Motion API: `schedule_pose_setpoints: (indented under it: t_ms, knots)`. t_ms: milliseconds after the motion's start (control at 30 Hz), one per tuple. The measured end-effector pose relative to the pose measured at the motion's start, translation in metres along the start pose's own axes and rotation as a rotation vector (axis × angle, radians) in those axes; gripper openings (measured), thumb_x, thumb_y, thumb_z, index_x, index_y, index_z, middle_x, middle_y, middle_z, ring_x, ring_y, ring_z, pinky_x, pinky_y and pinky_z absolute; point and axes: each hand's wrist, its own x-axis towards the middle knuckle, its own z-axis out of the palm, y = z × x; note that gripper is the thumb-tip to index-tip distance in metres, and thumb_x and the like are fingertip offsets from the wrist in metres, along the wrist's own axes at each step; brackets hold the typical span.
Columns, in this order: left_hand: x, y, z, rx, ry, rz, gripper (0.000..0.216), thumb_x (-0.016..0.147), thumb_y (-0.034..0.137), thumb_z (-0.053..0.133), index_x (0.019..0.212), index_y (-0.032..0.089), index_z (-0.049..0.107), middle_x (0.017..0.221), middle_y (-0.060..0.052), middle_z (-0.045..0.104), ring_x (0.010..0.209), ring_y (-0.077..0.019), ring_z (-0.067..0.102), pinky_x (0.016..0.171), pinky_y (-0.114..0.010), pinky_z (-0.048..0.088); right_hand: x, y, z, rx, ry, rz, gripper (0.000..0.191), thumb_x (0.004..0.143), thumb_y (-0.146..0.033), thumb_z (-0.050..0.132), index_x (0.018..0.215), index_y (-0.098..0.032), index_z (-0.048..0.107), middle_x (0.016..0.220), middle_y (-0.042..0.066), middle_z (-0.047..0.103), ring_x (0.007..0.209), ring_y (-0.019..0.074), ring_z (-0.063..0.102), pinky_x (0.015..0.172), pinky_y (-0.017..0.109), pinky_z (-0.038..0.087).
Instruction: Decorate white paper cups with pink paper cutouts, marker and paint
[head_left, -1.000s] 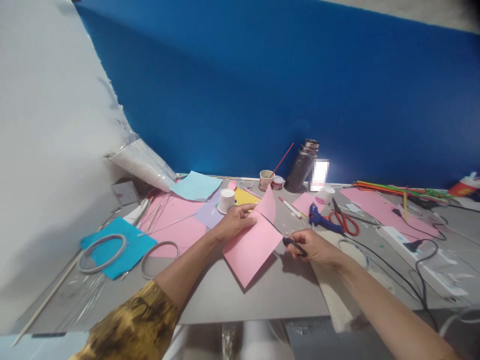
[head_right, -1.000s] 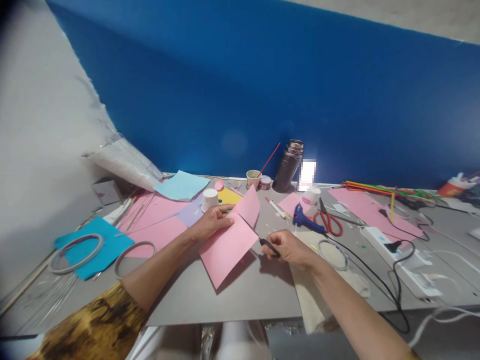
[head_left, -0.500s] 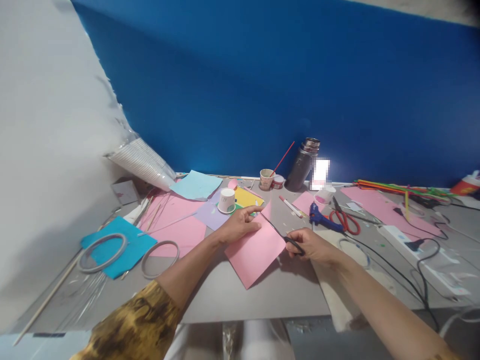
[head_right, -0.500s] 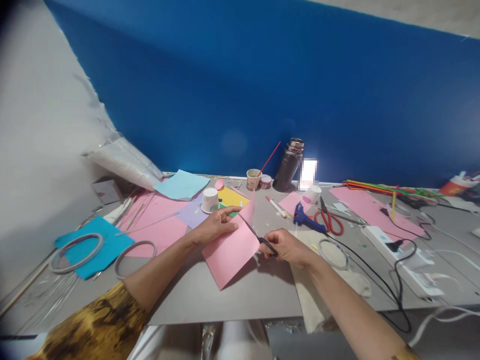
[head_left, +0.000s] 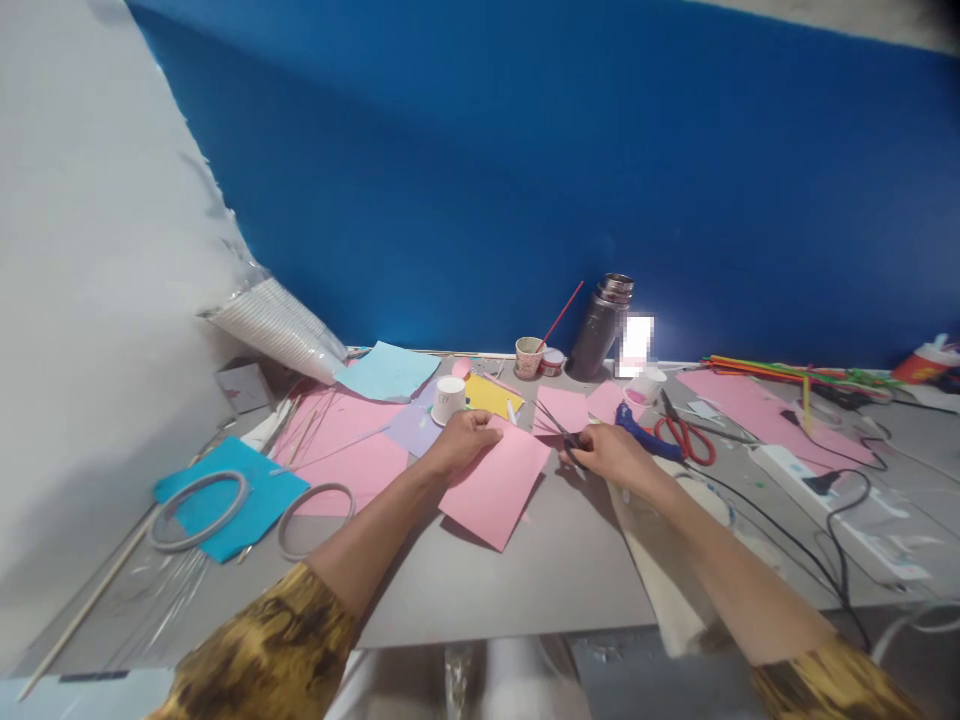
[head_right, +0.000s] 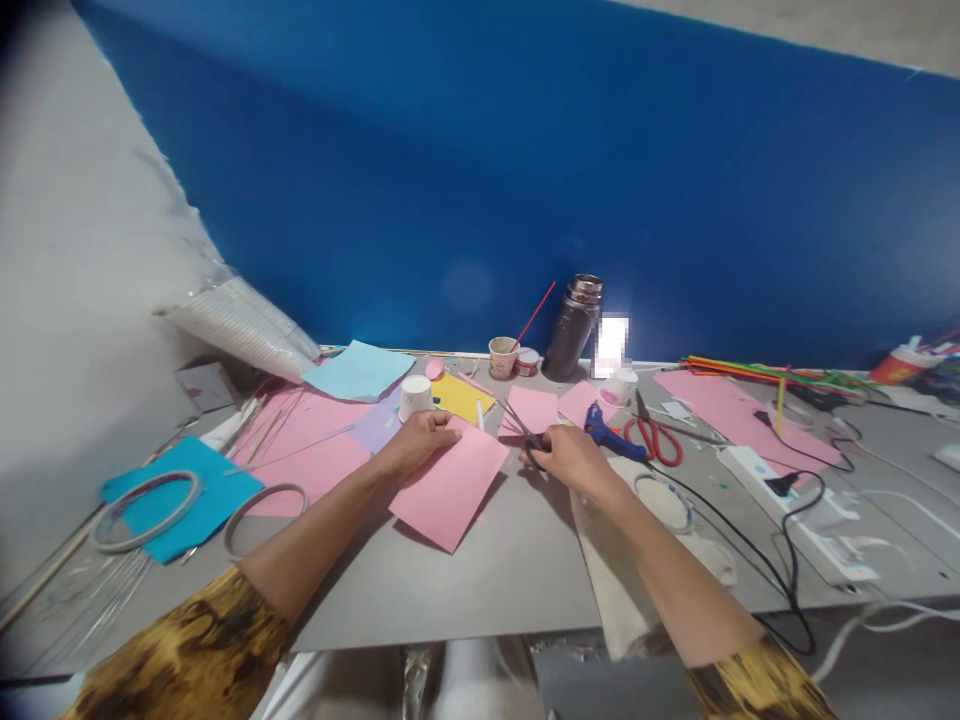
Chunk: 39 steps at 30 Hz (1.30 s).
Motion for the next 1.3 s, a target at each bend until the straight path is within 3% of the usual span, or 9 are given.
schedule_pose_setpoints:
  t_ms: [100,233,467,567,733,833,967,1100,1300]
  knots:
    - [-0.002,0.006,-0.008,0.014,-0.099,-0.076,0.017,0.068,0.029,0.077,0.071,0.016,0.067,0.07,-0.003,0.068,0.06,-0.0173,0.063,0.057,-0.028,0.046,0.01,-0.008,0.004,-0.153,0.013,0.003,0.036,0.088,-0.05,0.062,0.083,-0.016,0.071,0.091,0.016,0.075,0.086,0.0264,0.068,0.064,0.03,0.037]
    - [-0.013,0.014,-0.013,0.133,-0.558,-0.222,0.025,0.069,0.04,0.081,0.072,0.017,0.073,0.067,-0.005,0.07,0.053,-0.0164,0.059,0.049,-0.027,0.041,0.019,-0.015,0.01,-0.19,0.005,0.04,0.04,0.085,-0.05,0.067,0.096,-0.012,0.072,0.105,0.022,0.074,0.098,0.0328,0.069,0.072,0.033,0.042]
    - [-0.035,0.026,0.0,0.495,-0.971,-0.081,0.036,0.073,0.039,0.077,0.051,0.02,0.056,0.051,0.003,0.047,0.05,-0.0124,0.039,0.047,-0.027,0.029,0.029,-0.011,0.005,-0.218,-0.063,0.102,0.057,0.08,-0.059,0.07,0.11,-0.01,0.071,0.117,0.026,0.069,0.101,0.0356,0.069,0.074,0.034,0.047]
    - [-0.042,0.031,-0.016,0.681,-0.968,-0.095,0.04,0.072,0.037,0.074,0.05,0.02,0.046,0.051,0.004,0.04,0.051,-0.012,0.035,0.048,-0.027,0.027,0.033,-0.009,0.002,-0.213,-0.089,0.107,0.057,0.079,-0.06,0.071,0.106,-0.01,0.073,0.121,0.029,0.066,0.102,0.0371,0.069,0.074,0.035,0.048]
    - [-0.042,0.029,-0.049,0.949,-0.746,-0.203,0.024,0.067,0.031,0.069,0.059,0.02,0.05,0.056,0.004,0.045,0.054,-0.0125,0.038,0.052,-0.028,0.024,0.038,0.0,-0.006,-0.123,-0.199,0.074,0.027,0.077,-0.041,0.077,0.08,-0.014,0.075,0.078,0.013,0.074,0.076,0.0248,0.071,0.064,0.028,0.046]
    - [-0.038,0.029,-0.056,1.001,-0.661,-0.191,0.021,0.063,0.028,0.069,0.059,0.02,0.05,0.055,0.004,0.046,0.054,-0.0128,0.038,0.053,-0.029,0.021,0.033,-0.001,-0.013,-0.106,-0.162,0.067,0.022,0.076,-0.032,0.077,0.091,-0.016,0.075,0.082,0.01,0.076,0.078,0.0234,0.07,0.064,0.028,0.044]
    - [-0.034,0.031,-0.058,0.966,-0.608,-0.145,0.019,0.064,0.028,0.068,0.059,0.02,0.052,0.056,0.004,0.047,0.055,-0.0135,0.04,0.054,-0.029,0.023,0.015,-0.038,-0.01,0.026,0.031,-0.14,0.018,0.09,-0.033,0.061,0.094,-0.02,0.072,0.099,0.008,0.076,0.09,0.0219,0.068,0.069,0.027,0.041]
    - [-0.035,0.028,-0.059,0.98,-0.518,-0.065,0.008,0.066,0.023,0.063,0.063,0.02,0.057,0.059,0.003,0.053,0.058,-0.015,0.045,0.056,-0.028,0.025,0.004,-0.088,0.011,0.169,-0.232,-0.432,0.033,0.081,-0.042,0.07,0.108,-0.023,0.069,0.104,0.004,0.075,0.086,0.0201,0.066,0.066,0.026,0.039]
    - [-0.043,0.023,-0.065,0.907,-0.527,-0.002,0.004,0.066,0.016,0.059,0.064,0.019,0.06,0.06,0.003,0.056,0.058,-0.0145,0.046,0.057,-0.027,0.027,0.006,-0.108,0.03,0.054,-0.291,-0.477,0.051,0.068,-0.041,0.078,0.114,-0.025,0.062,0.103,0.003,0.07,0.086,0.0219,0.063,0.061,0.027,0.033]
